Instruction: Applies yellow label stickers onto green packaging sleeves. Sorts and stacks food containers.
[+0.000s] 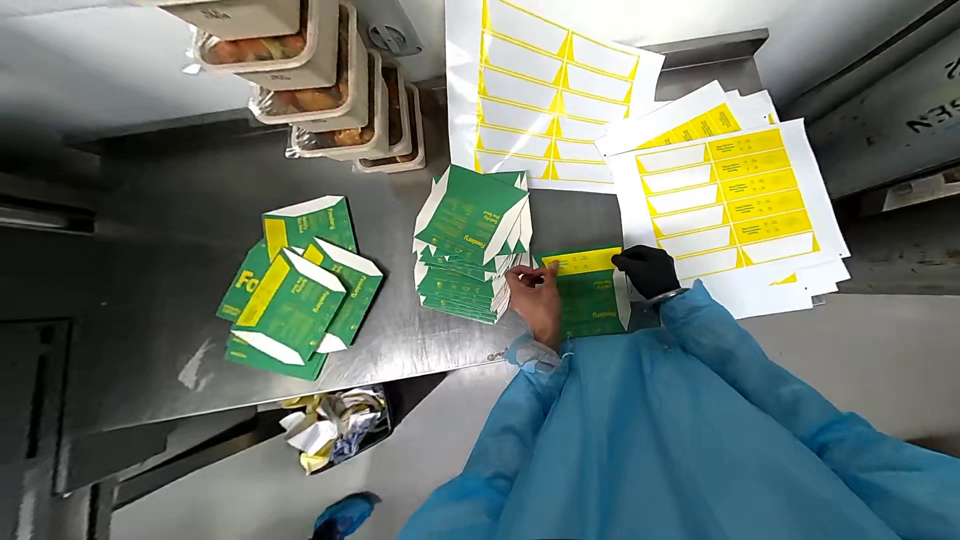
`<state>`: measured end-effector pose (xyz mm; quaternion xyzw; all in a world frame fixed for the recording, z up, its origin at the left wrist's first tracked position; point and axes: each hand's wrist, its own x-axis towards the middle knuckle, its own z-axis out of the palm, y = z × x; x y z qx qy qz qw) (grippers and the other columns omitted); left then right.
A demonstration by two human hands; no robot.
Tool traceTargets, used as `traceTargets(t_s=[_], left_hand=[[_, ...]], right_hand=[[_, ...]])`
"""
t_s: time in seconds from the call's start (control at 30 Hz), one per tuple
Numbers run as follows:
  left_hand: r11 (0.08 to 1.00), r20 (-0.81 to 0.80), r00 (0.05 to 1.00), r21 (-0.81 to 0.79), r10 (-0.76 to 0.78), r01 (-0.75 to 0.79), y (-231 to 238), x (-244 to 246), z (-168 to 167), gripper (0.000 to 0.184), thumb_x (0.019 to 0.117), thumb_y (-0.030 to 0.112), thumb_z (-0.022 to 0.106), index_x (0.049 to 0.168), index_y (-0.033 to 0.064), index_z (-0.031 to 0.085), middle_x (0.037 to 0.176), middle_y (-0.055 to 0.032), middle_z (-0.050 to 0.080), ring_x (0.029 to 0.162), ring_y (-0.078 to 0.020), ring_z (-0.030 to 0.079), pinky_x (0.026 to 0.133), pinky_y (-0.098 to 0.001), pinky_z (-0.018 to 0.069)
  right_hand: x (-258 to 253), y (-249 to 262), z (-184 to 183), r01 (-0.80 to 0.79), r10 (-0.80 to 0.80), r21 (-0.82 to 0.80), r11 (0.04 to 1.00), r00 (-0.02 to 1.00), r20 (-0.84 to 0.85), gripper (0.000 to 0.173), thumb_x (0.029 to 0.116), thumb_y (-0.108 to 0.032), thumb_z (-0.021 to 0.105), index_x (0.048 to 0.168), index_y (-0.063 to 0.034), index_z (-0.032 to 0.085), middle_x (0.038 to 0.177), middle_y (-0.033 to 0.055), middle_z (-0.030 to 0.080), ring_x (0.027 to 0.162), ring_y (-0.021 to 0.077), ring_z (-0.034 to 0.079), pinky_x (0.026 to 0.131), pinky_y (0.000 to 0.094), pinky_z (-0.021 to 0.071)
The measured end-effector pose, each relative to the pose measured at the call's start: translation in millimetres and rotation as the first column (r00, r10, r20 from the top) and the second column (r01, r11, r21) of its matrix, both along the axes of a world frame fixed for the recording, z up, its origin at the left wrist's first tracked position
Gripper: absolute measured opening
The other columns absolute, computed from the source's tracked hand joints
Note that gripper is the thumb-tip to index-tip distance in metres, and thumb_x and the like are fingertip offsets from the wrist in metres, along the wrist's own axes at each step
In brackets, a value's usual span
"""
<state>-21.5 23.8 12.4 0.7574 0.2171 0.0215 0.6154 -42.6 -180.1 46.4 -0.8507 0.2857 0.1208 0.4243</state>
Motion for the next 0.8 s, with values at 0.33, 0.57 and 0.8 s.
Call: traceTargets(t_s=[0.33,0.57,0.8], left_hand=[[0.967,-0.02,0.997,0.243,-0.079,0.081,-5.6,-11.7,-14.8,0.04,0.0901,0.028,0.082,0.111,0.0101,0.053,0.086,-0.0048,0.069,0.073,-0.0191,0.065,0.066,-0.0409,0.0563],[0.952,-0.008,0.999,0.301,0.053,-0.048,-16.3,4.2,-23.3,0.043,0.0812,0.022,0.089,0.105,0.0082,0.056,0.083,-0.0008,0.071,0.071,-0.0123,0.067,0.067,-0.0352,0.0569],[0.931,-0.025,0.999,0.365,0.04,-0.028,-23.5,-2.3,-14.7,0.062,0.0838,0.028,0.088,0.125,0.007,0.047,0.094,-0.0076,0.073,0.084,-0.0239,0.069,0.076,-0.0457,0.0568]], right_hand=[[10.0,1.7,-23.2,-0.033,0.026,-0.057,0.998,0.994,-0.107,0.028,0.0934,-0.043,0.069,0.097,-0.0177,0.079,0.093,0.0058,0.076,0.093,0.027,0.072,0.081,0.0589,0.0543],[14.1,6.8,-21.9,-0.027,0.009,-0.112,0.993,0.987,-0.159,0.027,0.0921,-0.044,0.068,0.095,-0.0193,0.079,0.09,0.0054,0.076,0.089,0.0274,0.072,0.075,0.0583,0.0537],[24.0,7.6,-15.8,-0.134,0.084,-0.174,0.975,0.959,-0.269,0.034,0.0911,-0.047,0.067,0.092,-0.0146,0.075,0.088,0.0104,0.074,0.089,0.0323,0.071,0.073,0.0593,0.0544]])
